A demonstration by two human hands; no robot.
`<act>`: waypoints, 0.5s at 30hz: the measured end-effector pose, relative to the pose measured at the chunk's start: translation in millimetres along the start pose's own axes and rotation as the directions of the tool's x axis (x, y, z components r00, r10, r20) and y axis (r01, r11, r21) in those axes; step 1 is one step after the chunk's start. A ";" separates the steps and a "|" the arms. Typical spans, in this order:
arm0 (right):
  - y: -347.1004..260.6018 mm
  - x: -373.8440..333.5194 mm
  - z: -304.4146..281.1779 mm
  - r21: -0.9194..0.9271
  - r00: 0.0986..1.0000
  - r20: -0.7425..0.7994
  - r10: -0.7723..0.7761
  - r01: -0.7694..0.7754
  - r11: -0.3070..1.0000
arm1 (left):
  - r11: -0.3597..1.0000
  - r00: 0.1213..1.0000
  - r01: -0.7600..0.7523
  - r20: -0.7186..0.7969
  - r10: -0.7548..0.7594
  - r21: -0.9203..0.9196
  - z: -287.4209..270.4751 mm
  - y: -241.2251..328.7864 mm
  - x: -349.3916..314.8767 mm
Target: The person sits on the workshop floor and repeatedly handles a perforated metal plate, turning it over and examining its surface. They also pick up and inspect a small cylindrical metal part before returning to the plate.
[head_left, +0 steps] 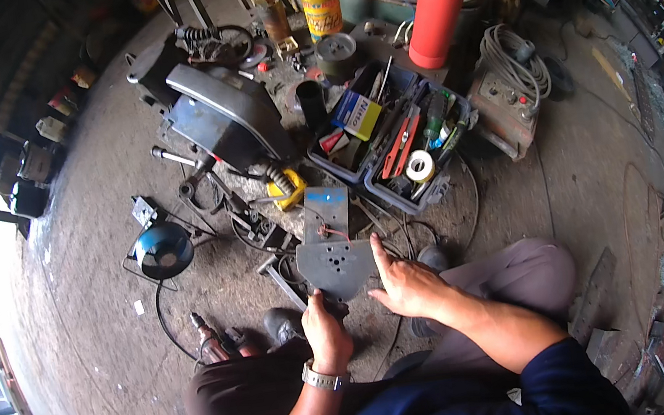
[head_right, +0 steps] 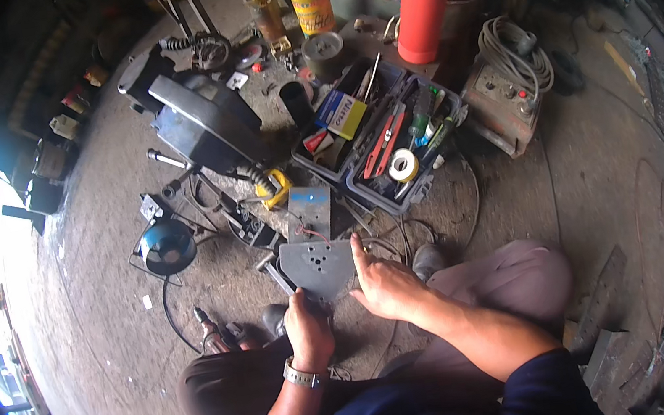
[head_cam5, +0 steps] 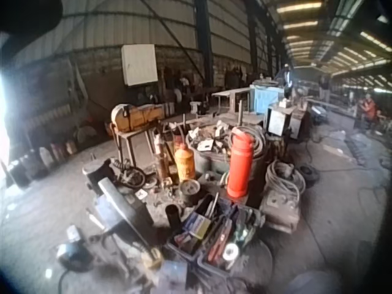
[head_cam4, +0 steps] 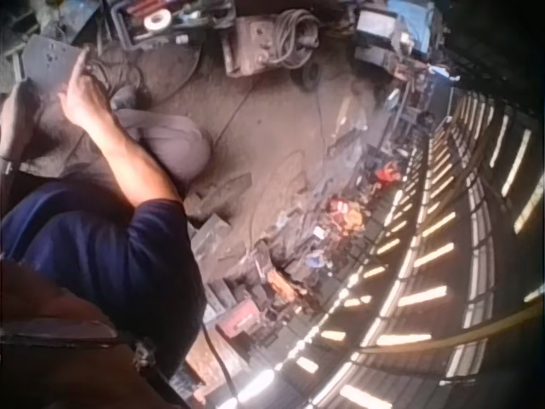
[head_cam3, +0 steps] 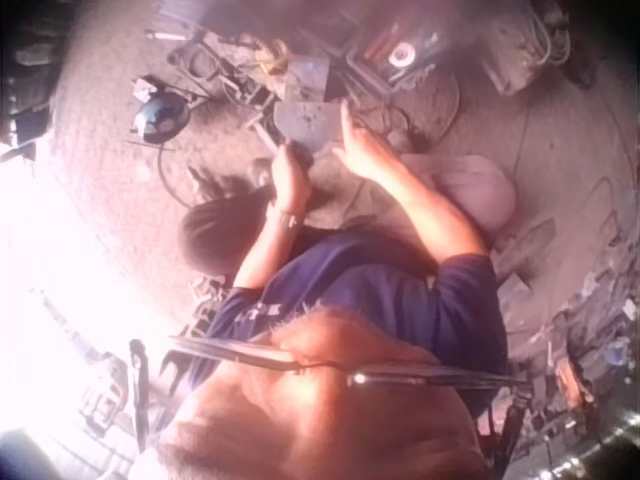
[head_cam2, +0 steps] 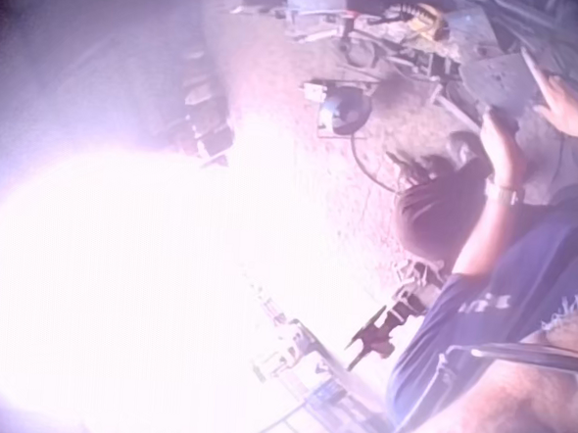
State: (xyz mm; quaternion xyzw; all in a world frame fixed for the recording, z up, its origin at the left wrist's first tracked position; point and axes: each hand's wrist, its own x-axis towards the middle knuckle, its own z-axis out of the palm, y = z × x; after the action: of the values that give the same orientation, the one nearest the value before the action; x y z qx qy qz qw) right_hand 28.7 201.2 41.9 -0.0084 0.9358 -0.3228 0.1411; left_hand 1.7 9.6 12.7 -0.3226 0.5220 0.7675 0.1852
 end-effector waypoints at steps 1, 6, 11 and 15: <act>-3.1 0.0 2.5 -0.002 1.000 -0.015 -0.024 0.024 1.000 | 0.999 1.000 -0.025 0.008 0.025 0.022 -2.9 -0.7 -2.2; -8.3 1.4 -4.3 0.013 0.999 -0.001 0.050 -0.050 0.999 | 0.992 0.994 -0.102 0.050 0.098 0.070 1.9 3.0 -0.3; -9.1 3.2 -7.4 -0.021 0.994 0.057 0.091 -0.090 0.996 | 1.000 0.999 0.007 0.046 -0.008 0.015 0.6 0.0 7.0; -12.1 4.9 -9.3 -0.008 0.989 0.085 0.125 -0.124 0.992 | 1.000 0.998 0.018 0.060 -0.019 0.024 -4.0 -2.9 11.6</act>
State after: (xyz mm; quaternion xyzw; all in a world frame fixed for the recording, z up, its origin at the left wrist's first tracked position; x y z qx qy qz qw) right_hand 20.6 196.7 55.0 0.0360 0.9281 -0.3114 0.2009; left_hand -3.8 6.4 1.7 -0.3020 0.5221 0.7690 0.2117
